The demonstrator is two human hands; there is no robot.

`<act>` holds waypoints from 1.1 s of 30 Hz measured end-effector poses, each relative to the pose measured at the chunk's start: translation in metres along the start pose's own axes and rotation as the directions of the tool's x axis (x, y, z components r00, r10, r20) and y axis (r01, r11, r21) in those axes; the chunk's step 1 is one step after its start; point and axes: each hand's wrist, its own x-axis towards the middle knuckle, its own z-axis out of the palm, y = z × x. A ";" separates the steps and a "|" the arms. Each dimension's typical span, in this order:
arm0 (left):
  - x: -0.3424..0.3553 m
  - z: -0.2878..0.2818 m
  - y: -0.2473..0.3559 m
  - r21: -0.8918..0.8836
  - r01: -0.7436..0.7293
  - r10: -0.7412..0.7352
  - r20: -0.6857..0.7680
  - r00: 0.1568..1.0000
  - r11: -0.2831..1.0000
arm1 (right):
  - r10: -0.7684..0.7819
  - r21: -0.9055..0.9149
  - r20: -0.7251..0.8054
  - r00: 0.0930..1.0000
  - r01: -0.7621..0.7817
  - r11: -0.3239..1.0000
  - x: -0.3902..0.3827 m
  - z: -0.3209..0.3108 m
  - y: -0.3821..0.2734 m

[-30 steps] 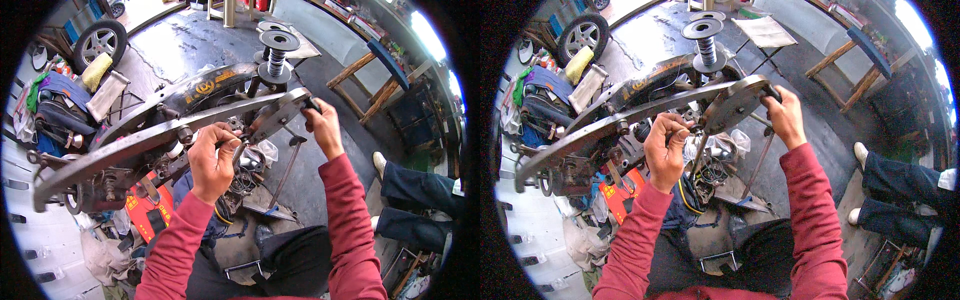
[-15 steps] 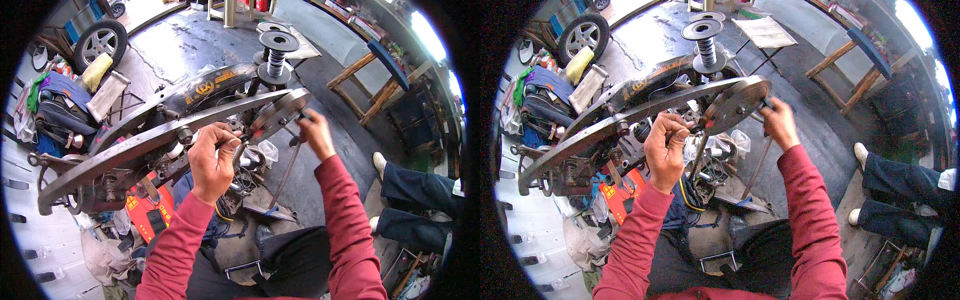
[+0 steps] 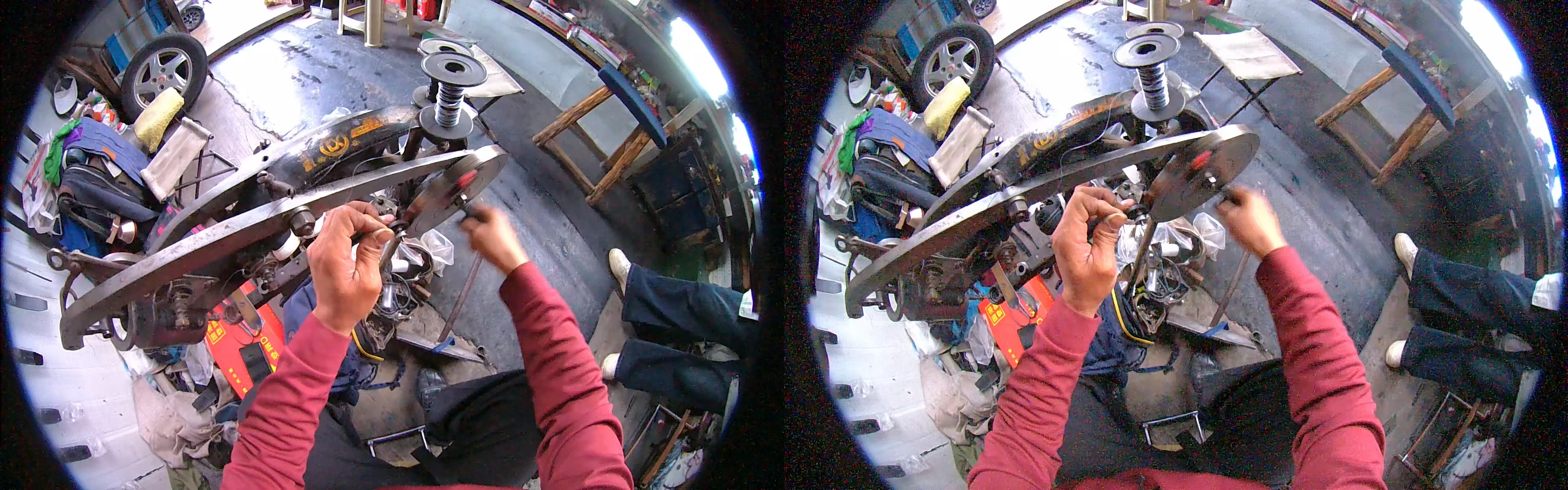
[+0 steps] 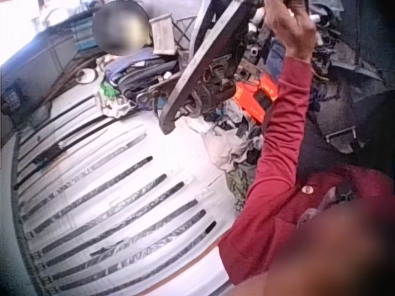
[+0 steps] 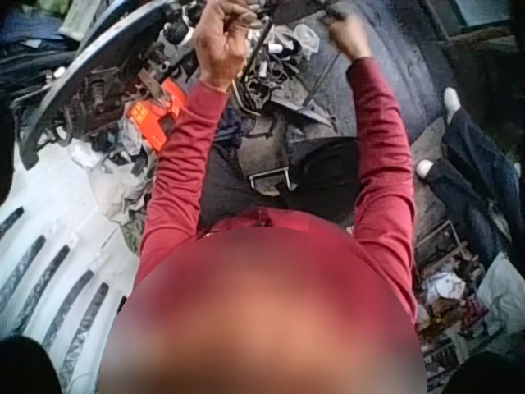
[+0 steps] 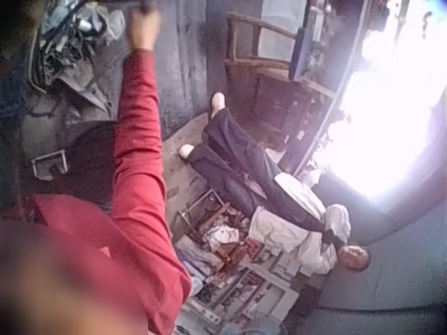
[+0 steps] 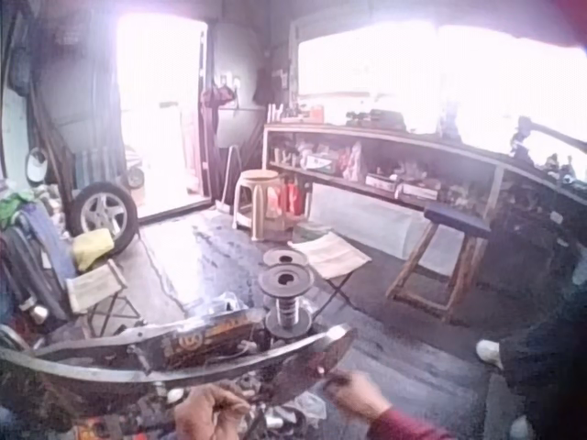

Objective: The person sits on the floor and works on a manual sewing machine. They handle small metal parts, thread, and tools, adjusting components on the machine's arm and wheel. The person uses shears to cut thread and continues to manipulate small parts and the machine's mechanism.

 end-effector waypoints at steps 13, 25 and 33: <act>0.001 0.001 0.003 -0.031 -0.004 0.004 0.018 1.000 1.000 | -0.178 0.343 -0.098 0.979 0.201 0.918 0.005 -0.007 0.006; 0.000 0.000 0.003 -0.009 0.019 -0.019 0.023 1.000 1.000 | -0.185 0.586 -0.198 0.963 0.268 0.764 0.010 -0.031 0.010; -0.001 0.000 0.002 -0.014 0.001 -0.001 0.022 1.000 1.000 | -0.580 0.561 0.164 0.798 0.408 0.720 -0.032 0.006 -0.009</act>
